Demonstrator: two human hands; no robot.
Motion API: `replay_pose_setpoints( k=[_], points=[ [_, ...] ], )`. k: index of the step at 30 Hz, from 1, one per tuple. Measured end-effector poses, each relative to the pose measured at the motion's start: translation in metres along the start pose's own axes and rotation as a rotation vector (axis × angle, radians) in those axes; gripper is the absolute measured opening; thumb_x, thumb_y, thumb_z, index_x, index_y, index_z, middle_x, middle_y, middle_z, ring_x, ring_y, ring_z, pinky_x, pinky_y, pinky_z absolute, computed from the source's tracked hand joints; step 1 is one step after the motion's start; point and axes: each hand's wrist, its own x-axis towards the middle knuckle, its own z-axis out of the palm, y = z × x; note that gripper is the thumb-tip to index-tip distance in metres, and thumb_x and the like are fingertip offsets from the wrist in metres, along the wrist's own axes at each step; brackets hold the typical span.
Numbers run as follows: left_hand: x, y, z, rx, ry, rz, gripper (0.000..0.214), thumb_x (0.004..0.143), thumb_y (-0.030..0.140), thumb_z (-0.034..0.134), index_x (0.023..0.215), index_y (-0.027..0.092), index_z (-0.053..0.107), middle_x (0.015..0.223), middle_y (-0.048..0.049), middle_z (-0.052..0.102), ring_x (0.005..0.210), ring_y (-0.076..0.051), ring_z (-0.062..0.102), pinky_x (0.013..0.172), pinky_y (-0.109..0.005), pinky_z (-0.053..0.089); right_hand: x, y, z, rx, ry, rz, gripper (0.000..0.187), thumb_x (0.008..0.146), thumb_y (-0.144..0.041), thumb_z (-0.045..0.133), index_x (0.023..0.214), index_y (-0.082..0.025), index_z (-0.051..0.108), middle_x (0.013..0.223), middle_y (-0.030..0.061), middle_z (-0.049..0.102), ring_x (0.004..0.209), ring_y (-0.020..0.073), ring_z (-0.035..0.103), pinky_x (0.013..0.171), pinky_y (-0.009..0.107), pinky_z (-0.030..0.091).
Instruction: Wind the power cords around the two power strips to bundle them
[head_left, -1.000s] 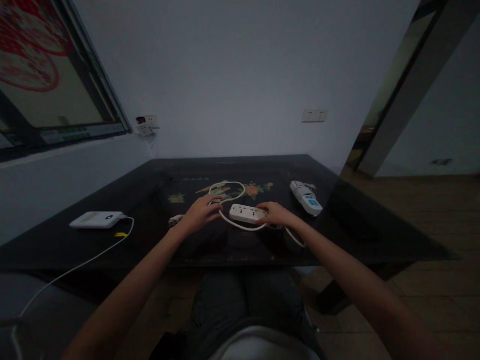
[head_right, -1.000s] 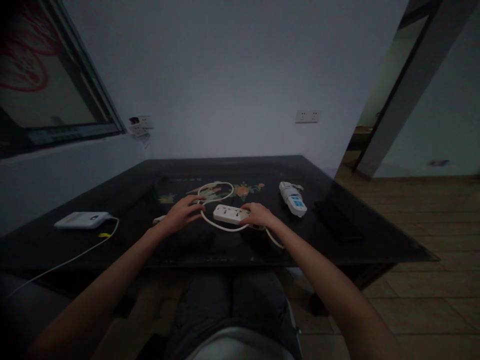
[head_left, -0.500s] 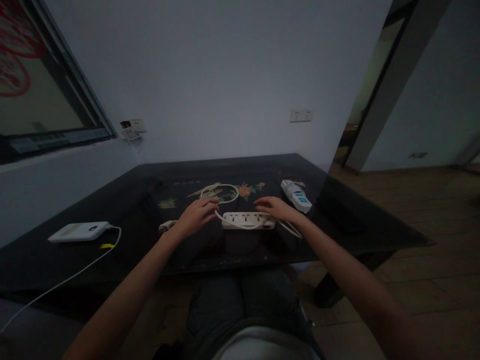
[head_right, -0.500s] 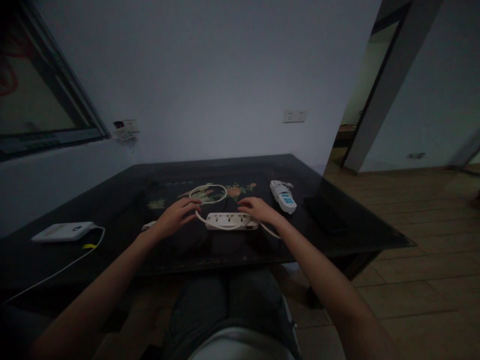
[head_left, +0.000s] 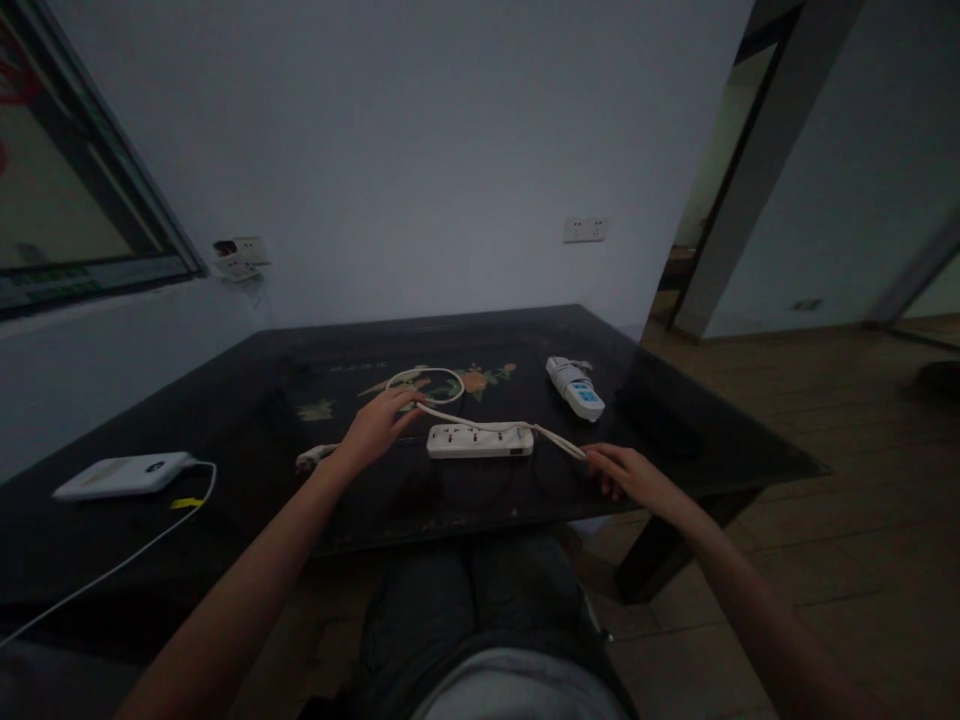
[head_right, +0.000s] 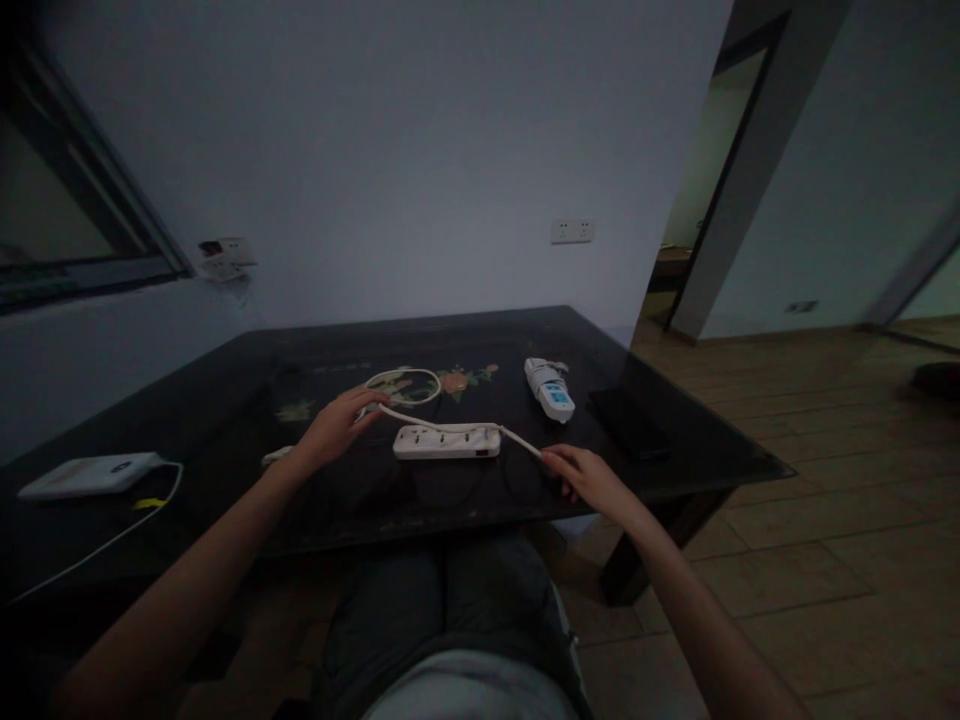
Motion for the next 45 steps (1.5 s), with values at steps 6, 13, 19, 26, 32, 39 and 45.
replay_pose_setpoints(
  k=[6,13,19,26,32,39,45],
  points=[
    [0.014,0.001,0.000,-0.083,0.020,-0.037,0.030,0.090,0.039,0.046,0.102,0.020,0.066,0.111,-0.0090,0.068,0.107,-0.025,0.060,0.094,-0.038,0.044,0.011,-0.014,0.016,0.458,-0.043,0.190,0.044,0.091,-0.051,0.046,0.120,-0.018,0.050,0.075,0.0070,0.070,0.049,0.0135,0.063,0.044,0.022,0.051],
    [0.017,-0.013,0.013,-0.112,0.012,-0.162,0.028,0.086,0.038,0.051,0.099,0.020,0.069,0.106,-0.0078,0.070,0.100,-0.025,0.063,0.087,-0.035,0.045,0.025,-0.011,0.020,0.639,0.170,0.115,0.034,0.084,-0.049,0.059,0.086,-0.016,0.065,0.094,0.0123,0.070,0.065,0.0155,0.067,0.053,0.025,0.057],
    [0.021,-0.032,0.023,-0.133,0.049,-0.286,0.034,0.084,0.044,0.051,0.095,0.019,0.071,0.097,-0.0088,0.073,0.089,-0.026,0.065,0.077,-0.032,0.045,0.029,-0.008,0.014,0.502,0.253,-0.081,0.032,0.073,-0.042,0.070,0.096,-0.018,0.070,0.103,0.0097,0.069,0.081,0.0190,0.067,0.063,0.028,0.057],
    [0.021,-0.041,0.016,-0.205,0.125,-0.353,0.040,0.083,0.045,0.047,0.097,0.016,0.071,0.091,-0.0086,0.073,0.083,-0.023,0.065,0.073,-0.028,0.044,0.032,-0.008,0.003,0.476,0.304,-0.201,0.075,0.068,-0.035,0.073,0.135,-0.016,0.044,0.094,0.0105,0.072,0.081,0.0227,0.070,0.068,0.033,0.053],
    [0.016,-0.044,0.008,-0.241,0.164,-0.374,0.040,0.082,0.045,0.046,0.098,0.015,0.068,0.090,-0.0094,0.073,0.083,-0.023,0.066,0.073,-0.028,0.045,0.031,-0.019,-0.001,0.403,0.292,-0.162,0.053,0.070,-0.037,0.071,0.116,-0.014,0.058,0.088,0.0100,0.072,0.071,0.0209,0.069,0.051,0.025,0.046],
    [0.016,-0.039,0.005,-0.257,0.142,-0.327,0.038,0.083,0.045,0.049,0.100,0.016,0.066,0.088,-0.0079,0.072,0.079,-0.021,0.065,0.073,-0.030,0.047,0.037,-0.039,-0.001,0.514,0.335,-0.175,0.050,0.067,-0.034,0.073,0.113,-0.019,0.060,0.080,0.0042,0.071,0.075,0.0176,0.065,0.054,0.023,0.049],
    [0.013,-0.036,0.020,-0.245,0.044,-0.202,0.027,0.081,0.037,0.053,0.095,0.016,0.065,0.101,-0.0101,0.069,0.089,-0.021,0.065,0.080,-0.033,0.050,0.049,-0.049,0.001,0.647,0.282,-0.137,0.040,0.063,-0.034,0.078,0.098,-0.019,0.067,0.089,0.0044,0.070,0.077,0.0150,0.066,0.055,0.020,0.051]
  ],
)
